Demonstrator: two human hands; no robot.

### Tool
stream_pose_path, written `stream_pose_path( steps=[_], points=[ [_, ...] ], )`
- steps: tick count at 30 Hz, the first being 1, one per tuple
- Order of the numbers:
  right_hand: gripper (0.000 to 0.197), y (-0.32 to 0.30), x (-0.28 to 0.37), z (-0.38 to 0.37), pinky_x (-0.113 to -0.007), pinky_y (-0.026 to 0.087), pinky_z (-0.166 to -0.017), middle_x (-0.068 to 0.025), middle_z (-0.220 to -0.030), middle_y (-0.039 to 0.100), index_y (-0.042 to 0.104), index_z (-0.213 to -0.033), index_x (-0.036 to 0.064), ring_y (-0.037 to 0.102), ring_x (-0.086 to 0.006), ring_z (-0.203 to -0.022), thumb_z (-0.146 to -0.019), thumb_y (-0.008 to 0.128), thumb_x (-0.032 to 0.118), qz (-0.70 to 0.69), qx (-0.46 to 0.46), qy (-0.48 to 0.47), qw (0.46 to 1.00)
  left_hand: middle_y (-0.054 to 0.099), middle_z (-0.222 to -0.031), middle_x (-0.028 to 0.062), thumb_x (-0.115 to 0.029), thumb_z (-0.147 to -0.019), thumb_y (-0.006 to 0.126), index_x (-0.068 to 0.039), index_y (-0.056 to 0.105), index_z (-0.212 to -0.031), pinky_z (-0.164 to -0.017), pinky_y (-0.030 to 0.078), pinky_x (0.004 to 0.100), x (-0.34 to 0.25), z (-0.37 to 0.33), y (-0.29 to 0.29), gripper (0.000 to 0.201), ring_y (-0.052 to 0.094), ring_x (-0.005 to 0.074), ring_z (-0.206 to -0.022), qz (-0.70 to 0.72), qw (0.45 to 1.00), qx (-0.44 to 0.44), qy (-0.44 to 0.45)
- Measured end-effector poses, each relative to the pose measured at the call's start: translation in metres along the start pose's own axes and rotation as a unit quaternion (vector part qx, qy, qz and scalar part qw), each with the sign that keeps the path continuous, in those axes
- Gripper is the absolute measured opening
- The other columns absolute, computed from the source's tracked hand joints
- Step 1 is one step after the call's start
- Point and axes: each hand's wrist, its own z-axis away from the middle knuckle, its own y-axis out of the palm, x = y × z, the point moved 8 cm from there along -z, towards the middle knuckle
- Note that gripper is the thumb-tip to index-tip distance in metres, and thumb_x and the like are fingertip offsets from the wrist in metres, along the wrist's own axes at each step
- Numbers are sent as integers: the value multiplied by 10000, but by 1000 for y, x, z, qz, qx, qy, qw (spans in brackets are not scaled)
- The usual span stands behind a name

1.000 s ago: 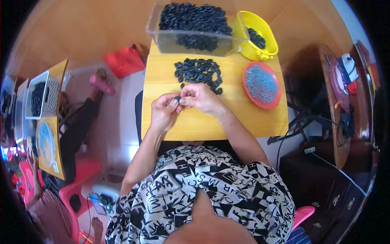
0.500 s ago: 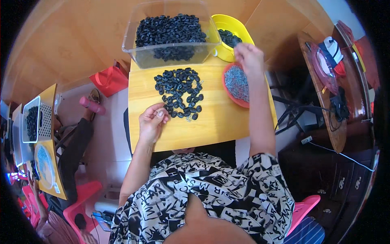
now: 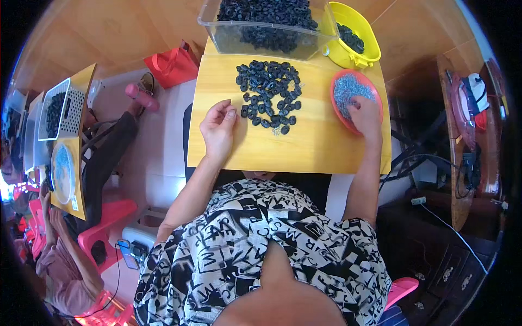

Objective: Assembling small black plastic components by hand.

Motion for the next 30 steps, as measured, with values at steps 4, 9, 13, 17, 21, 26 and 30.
stream_pose_path(
  steps=[4, 9, 13, 17, 21, 26, 30],
  points=[
    [275, 21, -8, 7, -411, 475, -817, -215, -955, 630, 638, -1011, 18, 608, -366, -898, -762, 644, 135, -3, 14, 23, 1000, 577, -896, 59, 37, -834, 577, 37, 570, -1063, -677, 469, 234, -2, 0, -3, 229, 555, 128, -753, -87, 995, -10, 48],
    [248, 26, -10, 9, -384, 488, -757, -201, -897, 647, 649, -977, 16, 630, -334, -834, -756, 655, 129, -12, -35, -13, 999, 540, -907, 142, 68, -708, 634, 19, 630, -943, -700, 471, 278, -32, 10, 20, 240, 564, 224, -776, -388, 904, 58, 170],
    [207, 23, -12, 11, -392, 484, -768, -196, -917, 642, 656, -957, 23, 618, -342, -856, -761, 637, 86, -30, -47, -25, 998, 550, -921, 145, 48, -683, 650, 14, 650, -914, -729, 462, 322, -42, 12, 37, 234, 552, 262, -807, -501, 821, 98, 256],
    [179, 15, -25, 14, -390, 484, -772, -179, -902, 647, 668, -926, 32, 616, -328, -863, -758, 630, 77, -54, -109, -5, 993, 588, -878, 105, 13, -641, 675, -18, 678, -873, -727, 446, 352, -37, 9, 47, 234, 538, 276, -804, -528, 792, 122, 281],
    [138, 18, -37, 9, -349, 490, -760, -166, -890, 656, 677, -887, 35, 636, -285, -831, -763, 622, 63, -123, -123, -8, 985, 616, -803, 90, 2, -635, 675, -47, 687, -822, -702, 448, 354, -34, 6, 46, 194, 548, 267, -749, -521, 784, 110, 320],
    [113, 25, -64, 5, -266, 484, -679, -82, -799, 660, 672, -878, 16, 617, -169, -721, -781, 614, 22, -341, -123, 52, 931, 642, -861, 108, 31, -782, 592, 5, 649, -922, -756, 467, 309, -28, -6, 24, 153, 593, 211, -829, -370, 900, 96, 212],
    [89, 27, -72, 3, -223, 458, -575, -21, -734, 615, 650, -859, 5, 559, -107, -621, -783, 605, -10, -494, -112, 84, 858, 637, -895, 109, 22, -863, 542, 46, 618, -1004, -713, 483, 259, -9, -12, 7, 162, 590, 157, -786, -99, 990, 97, 4]
  ],
)
